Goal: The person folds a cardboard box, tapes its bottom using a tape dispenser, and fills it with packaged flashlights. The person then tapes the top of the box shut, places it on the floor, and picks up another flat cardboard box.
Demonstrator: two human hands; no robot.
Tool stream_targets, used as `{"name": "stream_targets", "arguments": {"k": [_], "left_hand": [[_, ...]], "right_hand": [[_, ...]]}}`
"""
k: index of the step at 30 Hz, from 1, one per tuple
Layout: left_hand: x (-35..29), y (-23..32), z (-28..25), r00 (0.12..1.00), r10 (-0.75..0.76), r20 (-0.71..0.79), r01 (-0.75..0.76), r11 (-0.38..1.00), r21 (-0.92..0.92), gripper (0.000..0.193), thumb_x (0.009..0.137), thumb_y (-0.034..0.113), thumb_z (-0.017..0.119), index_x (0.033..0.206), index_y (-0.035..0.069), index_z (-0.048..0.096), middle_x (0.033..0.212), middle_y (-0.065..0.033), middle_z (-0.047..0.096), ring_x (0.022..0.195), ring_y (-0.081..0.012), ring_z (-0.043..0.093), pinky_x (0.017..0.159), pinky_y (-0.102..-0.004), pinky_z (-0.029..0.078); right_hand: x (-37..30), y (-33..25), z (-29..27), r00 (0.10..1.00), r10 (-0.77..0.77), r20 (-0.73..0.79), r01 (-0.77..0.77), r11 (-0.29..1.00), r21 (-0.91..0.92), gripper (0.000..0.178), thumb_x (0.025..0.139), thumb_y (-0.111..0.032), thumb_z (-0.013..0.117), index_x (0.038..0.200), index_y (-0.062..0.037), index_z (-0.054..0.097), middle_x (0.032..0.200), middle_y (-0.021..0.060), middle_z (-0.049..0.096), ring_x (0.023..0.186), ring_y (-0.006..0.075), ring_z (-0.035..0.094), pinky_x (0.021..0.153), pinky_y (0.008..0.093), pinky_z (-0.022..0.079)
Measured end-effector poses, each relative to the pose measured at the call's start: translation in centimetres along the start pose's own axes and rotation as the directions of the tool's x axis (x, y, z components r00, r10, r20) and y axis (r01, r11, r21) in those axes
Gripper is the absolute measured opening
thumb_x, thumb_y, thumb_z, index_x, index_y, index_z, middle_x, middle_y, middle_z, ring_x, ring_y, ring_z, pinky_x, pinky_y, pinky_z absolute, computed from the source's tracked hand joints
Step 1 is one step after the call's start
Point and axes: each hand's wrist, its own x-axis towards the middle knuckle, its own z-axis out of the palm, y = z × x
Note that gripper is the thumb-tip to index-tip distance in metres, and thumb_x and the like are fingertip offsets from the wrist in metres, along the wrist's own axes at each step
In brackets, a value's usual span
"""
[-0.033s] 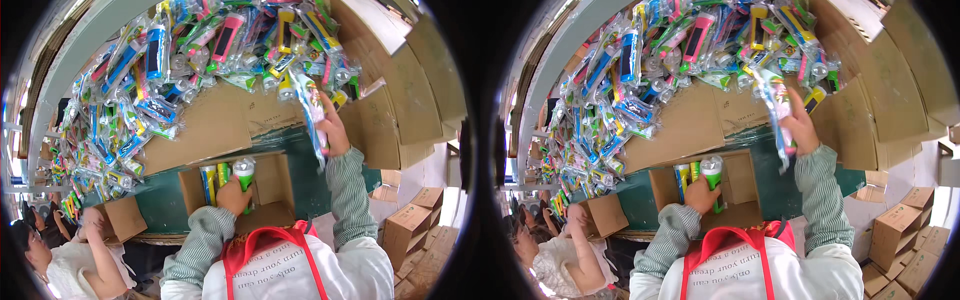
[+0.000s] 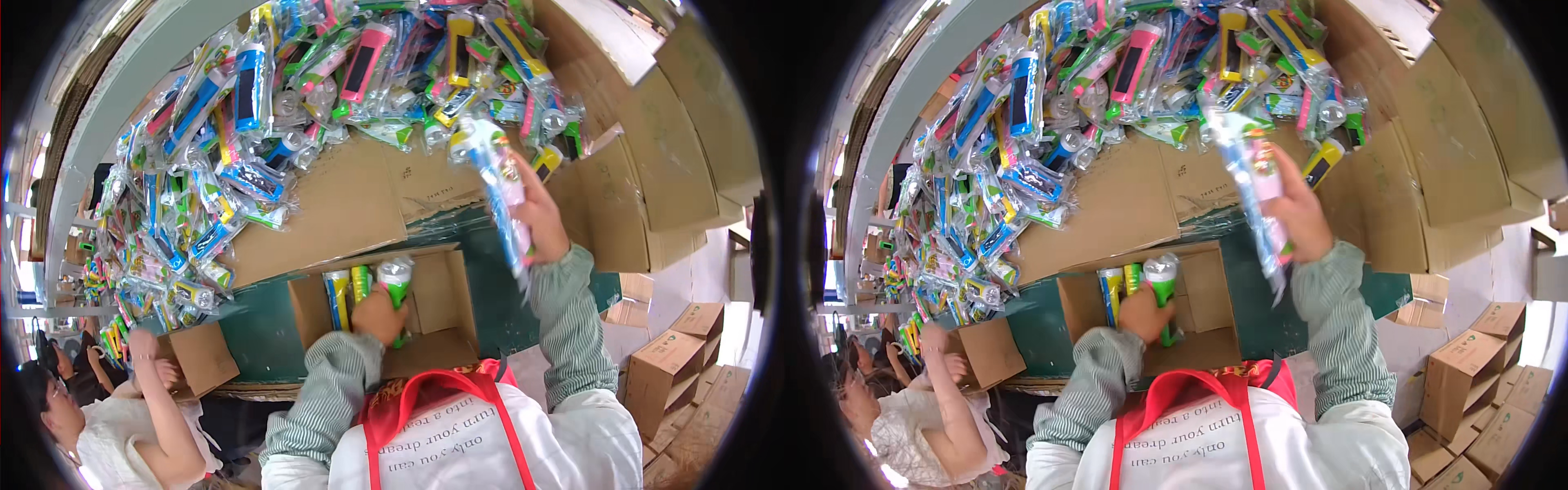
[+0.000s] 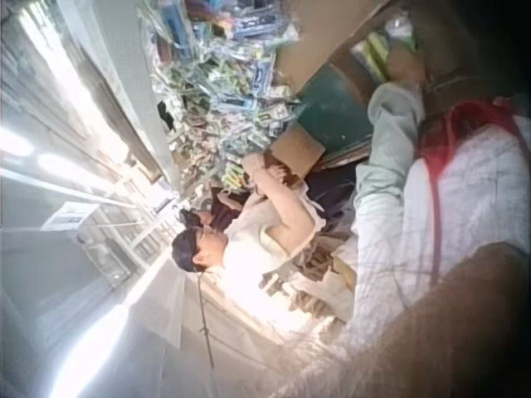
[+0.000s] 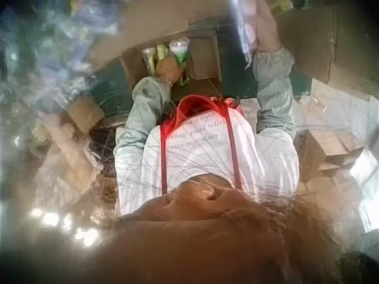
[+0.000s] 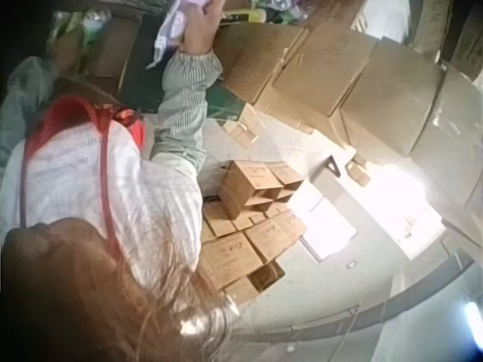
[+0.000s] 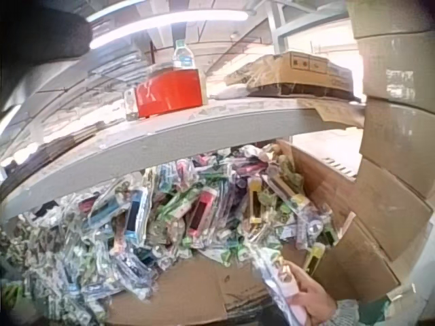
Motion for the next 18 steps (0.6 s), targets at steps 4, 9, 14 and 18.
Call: {"name": "stream_targets", "arguments": {"k": [4, 9, 14, 18], "left_hand": [[5.0, -3.0, 2.9, 0.983, -0.049, 0.175, 0.034, 0.996, 0.088, 0.053, 0.08, 0.04, 0.06, 0.106, -0.006, 0.059, 0.098, -0.0235, 0.064, 0.092, -0.0339, 0.064, 0.083, -0.0411, 0.051], [4.8, -3.2, 3.6, 0.983, 0.014, 0.184, -0.024, 0.998, 0.052, 0.05, 0.082, 0.04, 0.058, 0.104, -0.005, 0.061, 0.098, -0.0228, 0.065, 0.092, -0.0335, 0.064, 0.083, -0.041, 0.05], [5.6, -3.6, 3.1, 0.977, 0.11, 0.183, -0.108, 0.994, -0.021, 0.047, 0.084, 0.039, 0.056, 0.101, -0.004, 0.063, 0.099, -0.0218, 0.065, 0.091, -0.033, 0.064, 0.083, -0.0409, 0.05], [4.6, -2.4, 0.4, 0.94, 0.058, 0.337, -0.104, 0.987, 0.12, 0.038, 0.086, 0.034, 0.053, 0.096, -0.001, 0.067, 0.1, -0.0202, 0.065, 0.093, -0.0321, 0.064, 0.083, -0.0408, 0.05]], "right_hand": [[-4.9, -0.4, 6.7, 0.929, 0.259, 0.263, -0.216, 0.959, -0.184, 0.064, 0.075, -0.009, 0.069, 0.131, 0.0007, 0.039, 0.117, 0.0086, 0.056, 0.106, 0.0182, 0.055, 0.09, 0.0286, 0.043], [-5.9, 4.1, 10.6, 0.924, 0.278, 0.261, 0.006, 0.673, -0.739, 0.066, 0.074, -0.027, 0.074, 0.121, 0.0037, 0.039, 0.101, 0.0218, 0.061, 0.093, 0.0311, 0.062, 0.081, 0.0385, 0.049], [-7.6, 9.4, 11.3, 0.928, 0.363, 0.081, -0.031, 0.293, -0.956, 0.056, 0.076, -0.028, 0.067, 0.112, 0.0048, 0.038, 0.085, 0.0285, 0.061, 0.08, 0.0408, 0.063, 0.071, 0.0456, 0.051], [-7.3, 12.7, 9.5, 0.897, 0.435, -0.08, -0.041, -0.098, -0.994, 0.045, 0.075, -0.018, 0.061, 0.107, 0.0069, 0.04, 0.082, 0.0251, 0.063, 0.076, 0.0377, 0.065, 0.07, 0.0446, 0.052]]}}
